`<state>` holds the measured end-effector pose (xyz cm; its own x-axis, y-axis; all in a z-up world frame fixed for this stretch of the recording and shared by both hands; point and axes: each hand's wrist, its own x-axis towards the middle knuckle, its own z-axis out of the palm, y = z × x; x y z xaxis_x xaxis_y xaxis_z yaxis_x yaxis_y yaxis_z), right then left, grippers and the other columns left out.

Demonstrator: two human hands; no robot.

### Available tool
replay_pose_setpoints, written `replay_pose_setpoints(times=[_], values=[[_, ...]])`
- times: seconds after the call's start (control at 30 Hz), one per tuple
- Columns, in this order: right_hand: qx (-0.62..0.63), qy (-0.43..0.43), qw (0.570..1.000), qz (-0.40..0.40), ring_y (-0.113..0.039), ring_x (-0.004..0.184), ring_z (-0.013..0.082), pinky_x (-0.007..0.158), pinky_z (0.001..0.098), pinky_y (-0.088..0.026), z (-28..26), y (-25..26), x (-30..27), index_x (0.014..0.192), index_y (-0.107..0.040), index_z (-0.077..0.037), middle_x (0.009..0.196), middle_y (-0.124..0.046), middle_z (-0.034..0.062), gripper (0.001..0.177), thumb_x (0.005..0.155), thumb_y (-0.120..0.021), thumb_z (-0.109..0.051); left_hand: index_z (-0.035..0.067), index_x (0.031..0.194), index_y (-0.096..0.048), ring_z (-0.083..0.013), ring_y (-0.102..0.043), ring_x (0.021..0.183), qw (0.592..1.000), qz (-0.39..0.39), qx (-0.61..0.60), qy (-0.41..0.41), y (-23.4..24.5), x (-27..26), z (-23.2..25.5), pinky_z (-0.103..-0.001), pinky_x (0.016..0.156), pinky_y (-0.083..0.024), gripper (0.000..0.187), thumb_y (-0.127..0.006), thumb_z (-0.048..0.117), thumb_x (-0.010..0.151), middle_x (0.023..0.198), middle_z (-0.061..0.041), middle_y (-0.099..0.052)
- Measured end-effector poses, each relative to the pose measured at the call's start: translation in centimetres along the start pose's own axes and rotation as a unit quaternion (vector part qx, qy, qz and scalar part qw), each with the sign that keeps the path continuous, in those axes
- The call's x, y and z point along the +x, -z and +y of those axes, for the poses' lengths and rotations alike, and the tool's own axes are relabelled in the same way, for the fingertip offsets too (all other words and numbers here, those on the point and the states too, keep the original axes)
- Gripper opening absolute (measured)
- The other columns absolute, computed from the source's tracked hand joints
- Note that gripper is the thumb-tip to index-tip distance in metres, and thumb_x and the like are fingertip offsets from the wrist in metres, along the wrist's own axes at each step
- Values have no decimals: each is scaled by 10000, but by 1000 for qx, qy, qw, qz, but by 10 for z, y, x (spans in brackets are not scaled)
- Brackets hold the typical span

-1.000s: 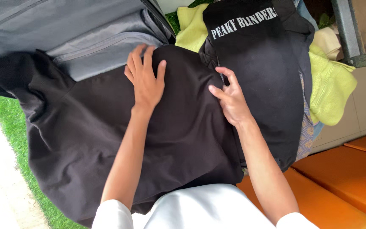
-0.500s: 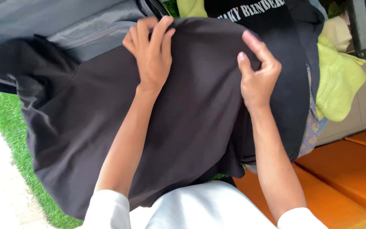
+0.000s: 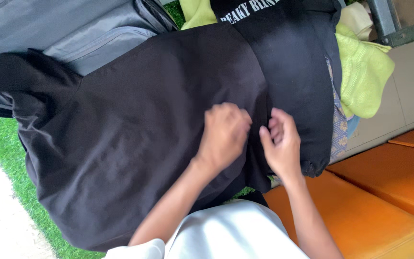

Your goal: The person packs a suitcase by organizing folded clothes and folding a black garment to fit into the luggage.

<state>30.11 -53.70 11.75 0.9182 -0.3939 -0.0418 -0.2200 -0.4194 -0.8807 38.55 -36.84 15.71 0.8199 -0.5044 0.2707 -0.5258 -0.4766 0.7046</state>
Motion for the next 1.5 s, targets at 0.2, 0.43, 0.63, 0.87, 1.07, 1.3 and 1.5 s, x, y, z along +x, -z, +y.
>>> replay_pose_setpoints(times=[0.2,0.43,0.63,0.87,1.07,1.3,1.5], values=[[-224,-105,967,-55,-600,834,264,740,387,-518,38,6,-72,1114,-621,-16,954,-630,133,456,706,-818,-72,76,977,-694,-269,-608,845,989,-108,-100,27,-59,-84,36,-408,813,-479,88,-683,28,904,869,-77,-627],[-53,-122,991,0,-575,643,136,609,309,-479,51,20,-77,935,-623,-5,738,-635,99,171,946,-725,-142,60,1004,-681,-233,-615,936,992,-43,-113,-39,-50,-91,40,-378,848,-466,86,-706,39,925,1006,-55,-660],[-47,-88,992,82,-420,542,55,521,268,-345,65,69,-78,969,-570,-9,589,-529,46,223,1012,-700,-186,90,994,-703,-212,-591,918,994,-12,-108,-28,-28,-110,44,-360,825,-420,94,-745,58,915,979,-24,-640],[-65,-56,993,85,-456,520,78,542,266,-391,112,56,-94,1037,-598,-7,581,-552,29,196,1027,-688,-181,72,975,-700,-214,-589,868,993,-12,-117,21,-27,-156,50,-353,806,-432,77,-736,51,911,951,-27,-664],[-90,-30,991,99,-620,772,187,711,357,-503,125,50,-126,1295,-524,-17,865,-641,111,376,992,-694,-163,45,980,-691,-202,-638,843,982,22,-163,88,-17,-207,52,-327,721,-502,66,-715,38,920,935,-49,-652],[-143,40,984,96,-530,1163,305,1032,460,-423,139,50,-198,1393,-457,4,1261,-485,185,560,901,-716,-68,24,999,-706,-131,-606,740,940,104,-210,247,-26,-296,13,-295,675,-495,70,-702,49,933,867,-26,-682],[-139,39,989,-23,-566,1187,317,1049,433,-445,147,12,-260,1158,-629,-61,1192,-573,151,293,879,-717,-67,23,1153,-634,-120,-634,843,874,224,-261,344,-22,-380,-23,-278,770,-530,182,-637,55,975,957,-43,-665]])
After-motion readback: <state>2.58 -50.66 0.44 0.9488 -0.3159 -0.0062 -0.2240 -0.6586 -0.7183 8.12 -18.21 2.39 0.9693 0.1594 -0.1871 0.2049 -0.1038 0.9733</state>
